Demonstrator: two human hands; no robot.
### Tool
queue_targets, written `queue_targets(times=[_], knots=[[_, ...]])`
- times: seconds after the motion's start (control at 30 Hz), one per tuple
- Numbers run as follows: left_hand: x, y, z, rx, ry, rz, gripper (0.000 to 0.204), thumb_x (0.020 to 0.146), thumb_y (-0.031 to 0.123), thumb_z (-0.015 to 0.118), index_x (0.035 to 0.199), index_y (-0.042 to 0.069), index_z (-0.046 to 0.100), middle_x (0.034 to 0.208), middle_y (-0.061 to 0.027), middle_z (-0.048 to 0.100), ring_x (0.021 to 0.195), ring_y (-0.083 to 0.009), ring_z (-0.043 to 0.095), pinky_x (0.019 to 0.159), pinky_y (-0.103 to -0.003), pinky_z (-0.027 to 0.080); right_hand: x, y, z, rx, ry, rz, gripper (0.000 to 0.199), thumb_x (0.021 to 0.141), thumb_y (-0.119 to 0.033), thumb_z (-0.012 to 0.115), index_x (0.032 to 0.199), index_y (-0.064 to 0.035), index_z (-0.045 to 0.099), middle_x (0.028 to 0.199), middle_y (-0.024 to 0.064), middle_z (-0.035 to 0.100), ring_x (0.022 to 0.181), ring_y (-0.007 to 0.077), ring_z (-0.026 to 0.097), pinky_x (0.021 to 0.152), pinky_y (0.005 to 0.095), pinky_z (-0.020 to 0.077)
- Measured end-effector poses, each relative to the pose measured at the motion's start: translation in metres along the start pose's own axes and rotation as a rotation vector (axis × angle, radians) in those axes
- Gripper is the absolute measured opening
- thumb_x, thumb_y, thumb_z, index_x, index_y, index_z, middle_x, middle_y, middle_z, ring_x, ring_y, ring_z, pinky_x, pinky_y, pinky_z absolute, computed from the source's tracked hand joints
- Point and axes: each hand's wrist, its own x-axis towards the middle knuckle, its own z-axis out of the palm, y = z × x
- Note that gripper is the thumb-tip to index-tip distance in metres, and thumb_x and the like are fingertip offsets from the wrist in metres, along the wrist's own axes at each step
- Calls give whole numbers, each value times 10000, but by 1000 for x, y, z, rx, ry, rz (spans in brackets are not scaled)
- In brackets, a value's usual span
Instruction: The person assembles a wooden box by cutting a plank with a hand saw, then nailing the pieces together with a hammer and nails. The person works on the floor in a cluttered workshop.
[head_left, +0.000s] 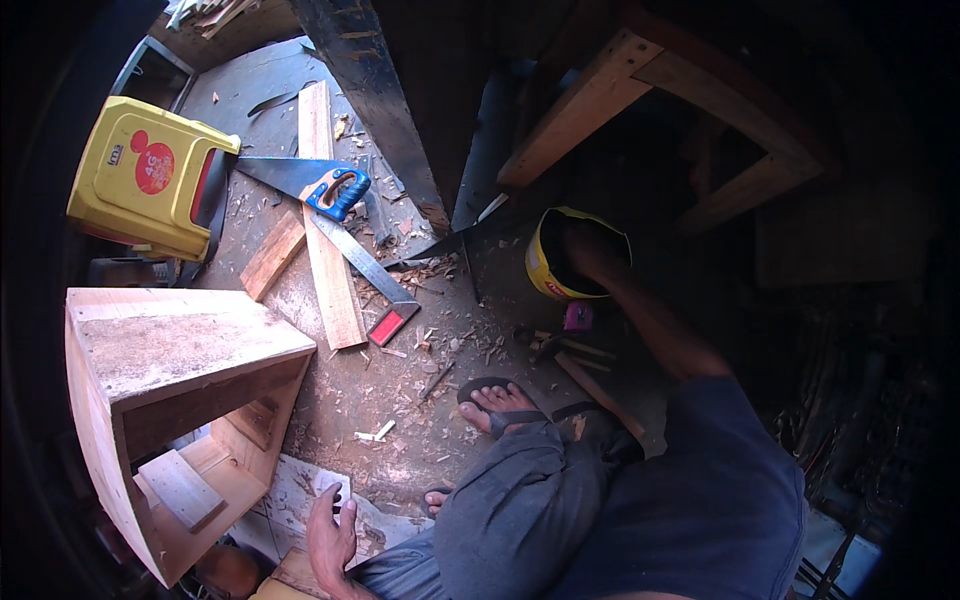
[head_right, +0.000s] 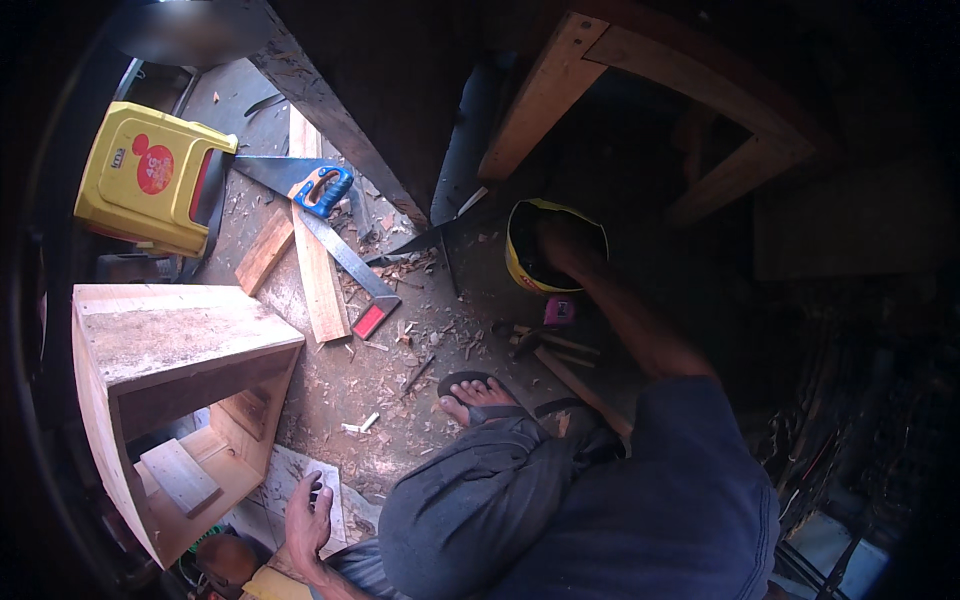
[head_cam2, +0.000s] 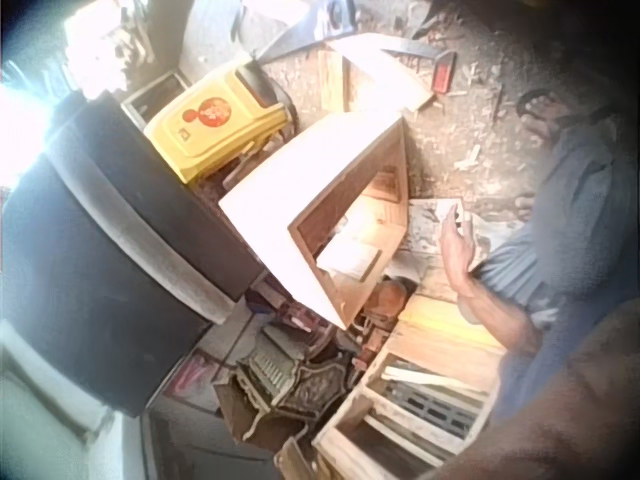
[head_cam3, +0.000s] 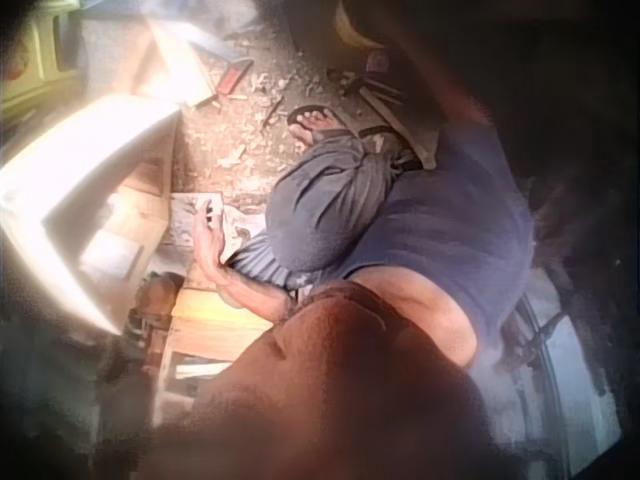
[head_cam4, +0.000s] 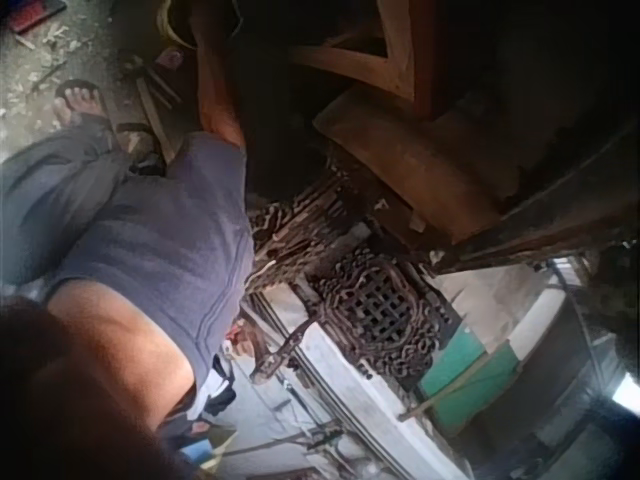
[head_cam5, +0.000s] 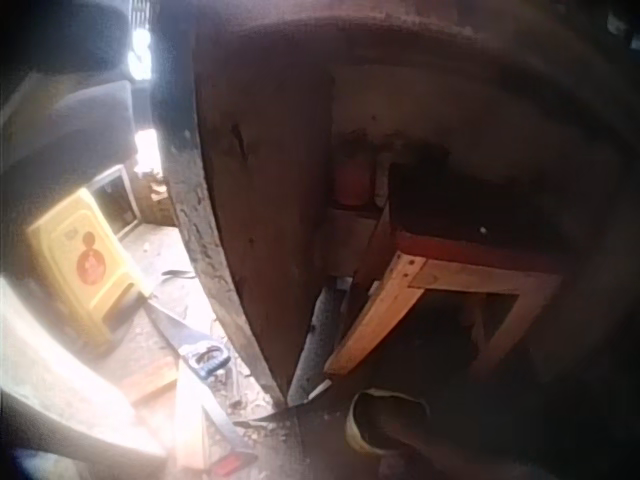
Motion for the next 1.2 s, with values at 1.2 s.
queue_targets(times=[1.2], knots=[[-2, 12, 4, -23, -46, -34, 436, 978, 238, 652, 1355, 21, 620, 1217, -228, 667, 1034, -359, 674, 951, -435, 510, -43, -16, -44, 251, 139, 68, 214, 925, -115, 566, 1012, -46, 750, 1018, 225, 743, 970, 386, 729, 852, 496, 569]])
